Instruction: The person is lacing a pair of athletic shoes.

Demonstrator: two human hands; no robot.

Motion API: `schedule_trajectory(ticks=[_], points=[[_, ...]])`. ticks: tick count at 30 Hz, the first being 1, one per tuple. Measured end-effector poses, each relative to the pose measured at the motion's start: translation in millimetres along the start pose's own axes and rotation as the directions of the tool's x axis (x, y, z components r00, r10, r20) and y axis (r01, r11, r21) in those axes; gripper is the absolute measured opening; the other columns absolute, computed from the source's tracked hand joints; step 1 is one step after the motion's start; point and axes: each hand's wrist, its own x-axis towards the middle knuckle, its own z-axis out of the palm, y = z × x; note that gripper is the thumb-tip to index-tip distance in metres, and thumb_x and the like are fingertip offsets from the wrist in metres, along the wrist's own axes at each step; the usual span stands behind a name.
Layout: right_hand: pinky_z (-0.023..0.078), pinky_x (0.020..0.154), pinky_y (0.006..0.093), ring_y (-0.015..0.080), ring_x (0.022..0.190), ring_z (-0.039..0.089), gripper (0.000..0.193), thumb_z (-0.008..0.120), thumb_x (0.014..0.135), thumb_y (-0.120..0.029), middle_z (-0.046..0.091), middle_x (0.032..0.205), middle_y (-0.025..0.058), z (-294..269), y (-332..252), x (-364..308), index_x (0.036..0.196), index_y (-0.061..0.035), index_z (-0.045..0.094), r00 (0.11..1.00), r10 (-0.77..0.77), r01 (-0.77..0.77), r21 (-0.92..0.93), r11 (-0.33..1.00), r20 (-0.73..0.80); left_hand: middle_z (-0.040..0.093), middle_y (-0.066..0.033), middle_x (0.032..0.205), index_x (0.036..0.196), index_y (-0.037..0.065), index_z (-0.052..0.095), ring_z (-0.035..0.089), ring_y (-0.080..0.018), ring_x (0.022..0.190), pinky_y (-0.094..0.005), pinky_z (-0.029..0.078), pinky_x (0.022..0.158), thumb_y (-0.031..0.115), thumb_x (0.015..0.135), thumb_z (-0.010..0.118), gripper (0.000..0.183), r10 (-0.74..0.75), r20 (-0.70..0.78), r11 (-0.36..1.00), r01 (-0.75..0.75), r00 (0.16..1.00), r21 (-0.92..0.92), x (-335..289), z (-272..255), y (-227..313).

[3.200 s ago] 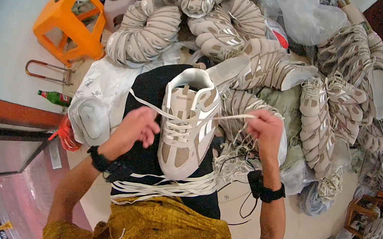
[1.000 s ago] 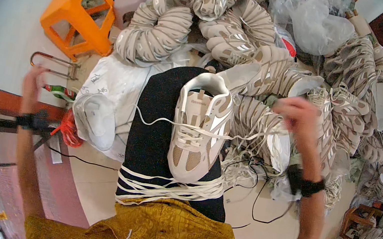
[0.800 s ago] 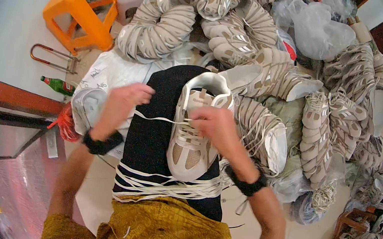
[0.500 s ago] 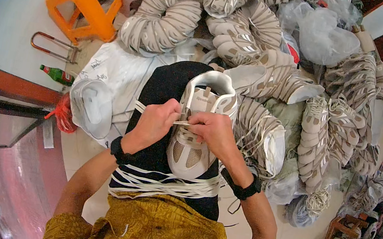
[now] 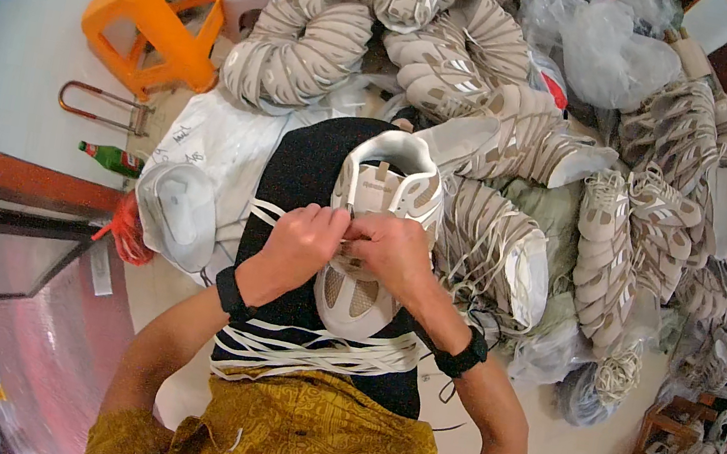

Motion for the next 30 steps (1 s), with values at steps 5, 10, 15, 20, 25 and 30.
schedule_trajectory(ticks=[5,10,15,20,25,30], points=[[0.046,0.053,0.0269,0.0194,0.056,0.059,0.008,0.062,0.065,-0.008,0.059,0.066,0.0094,-20,17,-13,0.072,-0.0030,0.063,0.983,-0.006,0.057,0.271,0.961,-0.186,0.048,-0.0046,0.062,0.080,0.004,0.050,0.051,-0.0169,0.057,-0.0272,0.043,0.051,0.009,0.068,0.053,0.014,0.063,0.025,0.992,-0.065,0.998,0.110,7,-7,3],[0.045,0.055,0.0259,0.0152,0.060,0.058,0.010,0.064,0.066,-0.004,0.059,0.065,0.0086,-26,30,-22,0.076,0.0002,0.063,0.953,-0.149,0.129,-0.090,0.988,-0.264,0.054,-0.0098,0.057,0.074,0.004,0.051,0.057,-0.0249,0.056,-0.0349,0.046,0.050,0.009,0.067,0.054,0.009,-0.004,0.325,1.000,0.013,0.946,-0.026,23,-16,-7],[0.045,0.052,0.0296,0.0228,0.055,0.057,0.005,0.064,0.066,-0.007,0.057,0.063,0.0094,-21,35,-24,0.070,-0.0036,0.062,0.901,-0.324,0.237,-0.299,0.925,-0.289,0.057,-0.0211,0.059,0.076,0.003,0.057,0.059,-0.0361,0.060,-0.0443,0.048,0.056,0.012,0.070,0.053,0.012,-0.118,0.557,0.960,0.237,0.822,-0.147,47,-19,-19],[0.045,0.051,0.0369,0.0282,0.056,0.056,0.009,0.061,0.067,-0.015,0.056,0.063,0.0110,-23,39,-20,0.067,-0.0062,0.058,0.894,-0.325,0.250,-0.257,0.933,-0.310,0.058,-0.0184,0.061,0.071,0.001,0.056,0.059,-0.0353,0.059,-0.0432,0.047,0.053,0.010,0.069,0.054,0.009,-0.147,0.526,0.974,0.214,0.838,-0.069,48,-18,-5],[0.045,0.047,0.0365,0.0260,0.049,0.055,0.009,0.056,0.065,-0.012,0.051,0.056,0.0089,-18,34,-15,0.061,-0.0054,0.053,0.837,-0.498,0.277,-0.607,0.744,-0.228,0.058,-0.0145,0.059,0.067,0.004,0.053,0.060,-0.0311,0.056,-0.0388,0.045,0.048,0.009,0.069,0.054,0.005,0.150,0.299,0.986,-0.166,0.943,0.029,40,-16,3],[0.044,0.044,0.0342,0.0217,0.049,0.056,0.010,0.054,0.064,-0.013,0.050,0.054,0.0072,-17,26,-15,0.058,-0.0057,0.050,0.794,-0.590,0.272,-0.783,0.559,-0.146,0.057,-0.0153,0.060,0.071,0.004,0.052,0.059,-0.0329,0.059,-0.0399,0.044,0.049,0.008,0.071,0.054,0.006,0.148,0.058,0.965,-0.132,0.987,-0.228,41,-15,5]])
